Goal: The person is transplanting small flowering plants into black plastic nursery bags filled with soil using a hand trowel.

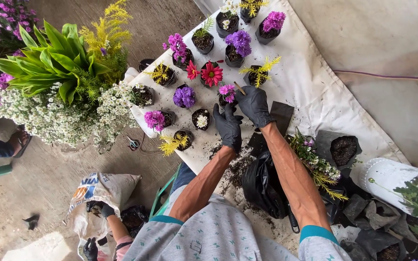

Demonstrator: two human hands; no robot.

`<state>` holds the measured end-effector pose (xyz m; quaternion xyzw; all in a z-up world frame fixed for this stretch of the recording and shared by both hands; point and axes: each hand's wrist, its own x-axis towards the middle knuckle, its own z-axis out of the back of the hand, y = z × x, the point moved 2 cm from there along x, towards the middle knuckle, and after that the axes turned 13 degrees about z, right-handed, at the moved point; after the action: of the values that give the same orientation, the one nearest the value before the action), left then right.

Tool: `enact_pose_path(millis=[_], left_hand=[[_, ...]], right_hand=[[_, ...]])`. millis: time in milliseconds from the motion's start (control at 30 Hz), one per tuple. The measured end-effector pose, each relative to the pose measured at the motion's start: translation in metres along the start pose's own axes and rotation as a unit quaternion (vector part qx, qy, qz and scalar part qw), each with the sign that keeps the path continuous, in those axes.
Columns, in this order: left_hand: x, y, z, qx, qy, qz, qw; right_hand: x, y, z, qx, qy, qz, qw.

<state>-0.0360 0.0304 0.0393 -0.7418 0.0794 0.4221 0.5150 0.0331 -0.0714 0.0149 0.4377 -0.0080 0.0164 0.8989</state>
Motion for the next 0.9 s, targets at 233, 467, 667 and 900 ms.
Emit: enact_pose_path(millis=[233, 467, 667, 900], left_hand=[[0.011, 0.004, 0.005, 0.015, 0.012, -0.02, 1.0], [0.031, 0.026, 0.011, 0.009, 0.02, -0.033, 0.999], [0.021, 0.029, 0.015, 0.008, 0.026, -0.023, 0.999], [-0.015, 0.021, 0.036, 0.035, 0.062, 0.002, 0.997]], right_hand=[[0.0, -0.007, -0.007, -0.006, -0.006, 0.0, 1.0], [-0.005, -0.003, -0.009, 0.019, -0.023, -0.004, 1.0], [-0.008, -0.021, -0.014, 0.013, -0.024, -0.011, 1.0], [-0.033, 0.047, 0.034, 0.019, -0.064, -0.091, 0.994]])
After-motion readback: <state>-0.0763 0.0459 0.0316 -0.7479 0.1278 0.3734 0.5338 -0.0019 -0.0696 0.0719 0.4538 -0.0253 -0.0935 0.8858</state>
